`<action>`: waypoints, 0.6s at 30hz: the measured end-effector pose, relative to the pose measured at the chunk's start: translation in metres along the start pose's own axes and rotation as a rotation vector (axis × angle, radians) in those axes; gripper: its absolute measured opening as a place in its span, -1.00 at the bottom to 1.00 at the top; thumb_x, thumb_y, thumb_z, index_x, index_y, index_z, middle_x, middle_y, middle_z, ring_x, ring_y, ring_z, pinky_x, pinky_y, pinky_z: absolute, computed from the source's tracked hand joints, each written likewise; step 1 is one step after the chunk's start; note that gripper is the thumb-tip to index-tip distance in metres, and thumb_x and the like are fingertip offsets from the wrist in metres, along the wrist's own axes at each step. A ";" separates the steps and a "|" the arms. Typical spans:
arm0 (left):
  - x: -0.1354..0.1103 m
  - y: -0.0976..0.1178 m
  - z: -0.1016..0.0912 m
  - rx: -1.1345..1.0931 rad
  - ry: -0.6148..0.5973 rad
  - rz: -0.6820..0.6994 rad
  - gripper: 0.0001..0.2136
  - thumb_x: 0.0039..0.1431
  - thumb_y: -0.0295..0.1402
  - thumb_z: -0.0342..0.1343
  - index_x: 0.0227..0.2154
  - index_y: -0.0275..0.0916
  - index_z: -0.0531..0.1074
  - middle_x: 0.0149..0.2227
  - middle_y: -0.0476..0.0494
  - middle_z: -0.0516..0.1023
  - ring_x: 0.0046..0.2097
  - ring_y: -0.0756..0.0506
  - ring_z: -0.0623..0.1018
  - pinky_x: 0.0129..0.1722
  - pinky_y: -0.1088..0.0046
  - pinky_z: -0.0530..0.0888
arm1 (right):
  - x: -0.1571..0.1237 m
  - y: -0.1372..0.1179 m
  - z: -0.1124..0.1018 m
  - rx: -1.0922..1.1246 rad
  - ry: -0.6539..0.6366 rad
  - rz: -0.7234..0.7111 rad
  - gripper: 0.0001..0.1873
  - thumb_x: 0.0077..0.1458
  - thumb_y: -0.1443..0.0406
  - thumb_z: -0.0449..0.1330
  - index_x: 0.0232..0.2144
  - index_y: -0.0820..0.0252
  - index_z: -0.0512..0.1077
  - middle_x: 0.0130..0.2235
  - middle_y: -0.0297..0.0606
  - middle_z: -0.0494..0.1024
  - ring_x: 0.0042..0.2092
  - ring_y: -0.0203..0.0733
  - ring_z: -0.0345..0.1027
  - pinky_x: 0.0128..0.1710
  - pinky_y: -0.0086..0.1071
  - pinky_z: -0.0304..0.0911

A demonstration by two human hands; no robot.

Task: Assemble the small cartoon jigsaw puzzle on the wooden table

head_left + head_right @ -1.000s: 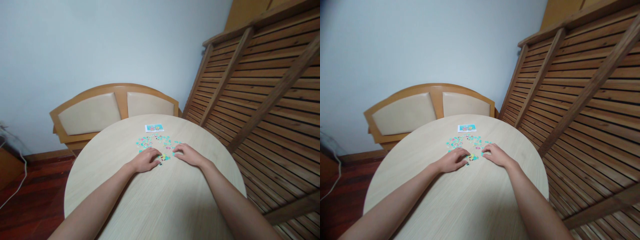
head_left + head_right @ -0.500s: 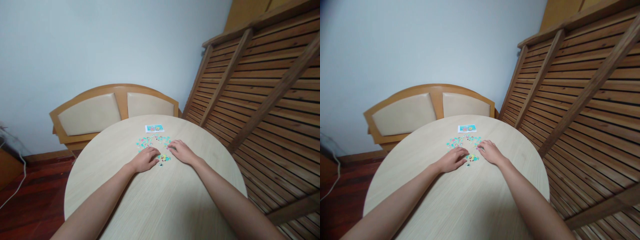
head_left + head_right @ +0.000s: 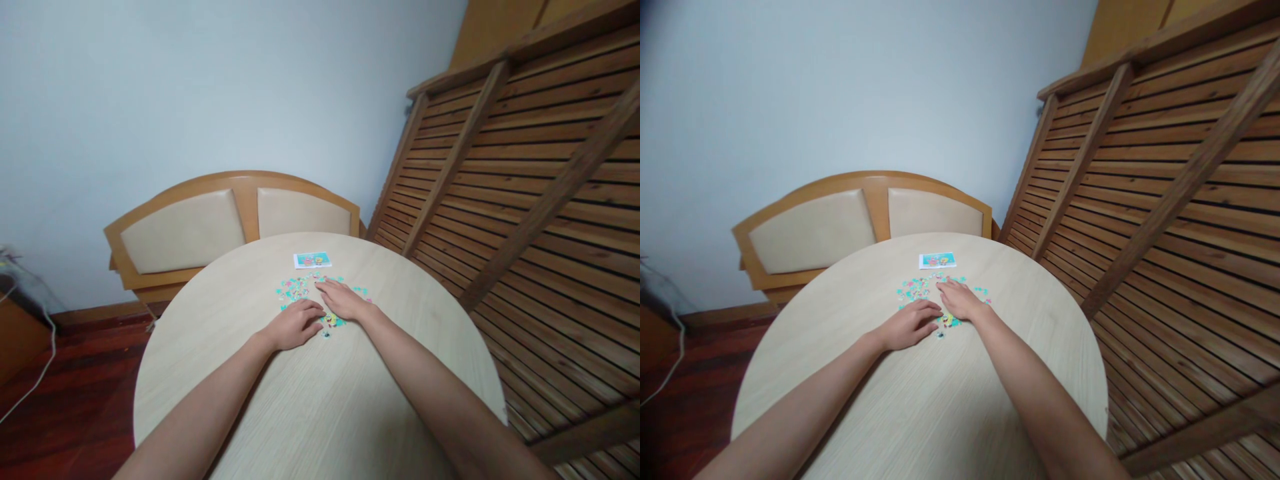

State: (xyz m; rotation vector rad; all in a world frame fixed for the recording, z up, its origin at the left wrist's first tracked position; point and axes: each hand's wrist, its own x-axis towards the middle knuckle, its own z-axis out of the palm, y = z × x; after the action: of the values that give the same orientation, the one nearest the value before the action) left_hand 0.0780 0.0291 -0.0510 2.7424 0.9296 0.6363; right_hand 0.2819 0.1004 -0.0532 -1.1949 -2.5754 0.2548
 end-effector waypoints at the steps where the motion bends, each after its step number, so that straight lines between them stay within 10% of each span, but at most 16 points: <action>1: 0.000 -0.001 0.001 0.000 0.004 0.000 -0.69 0.36 -0.25 -0.02 0.05 -0.22 0.45 0.02 -0.23 0.49 0.08 -0.17 0.44 0.15 0.22 0.37 | -0.002 -0.001 -0.001 0.007 0.004 -0.012 -0.53 0.32 0.33 -0.08 0.22 0.25 0.29 0.27 -0.02 0.31 0.35 0.05 0.05 0.30 0.03 0.02; 18: 0.000 0.009 -0.001 -0.042 -0.005 0.023 -0.67 0.31 -0.20 0.03 0.03 -0.18 0.50 0.01 -0.25 0.50 0.04 -0.18 0.47 0.13 0.21 0.38 | -0.084 0.010 -0.032 0.308 0.143 -0.058 -0.73 0.26 0.31 0.09 -0.06 0.16 0.51 -0.06 -0.16 0.58 -0.03 -0.13 0.46 0.05 -0.22 0.31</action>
State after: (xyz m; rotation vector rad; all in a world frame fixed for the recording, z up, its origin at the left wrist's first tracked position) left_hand 0.0825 0.0222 -0.0469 2.7205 0.8740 0.6448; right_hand 0.3513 0.0430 -0.0414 -0.9878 -2.3384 0.5122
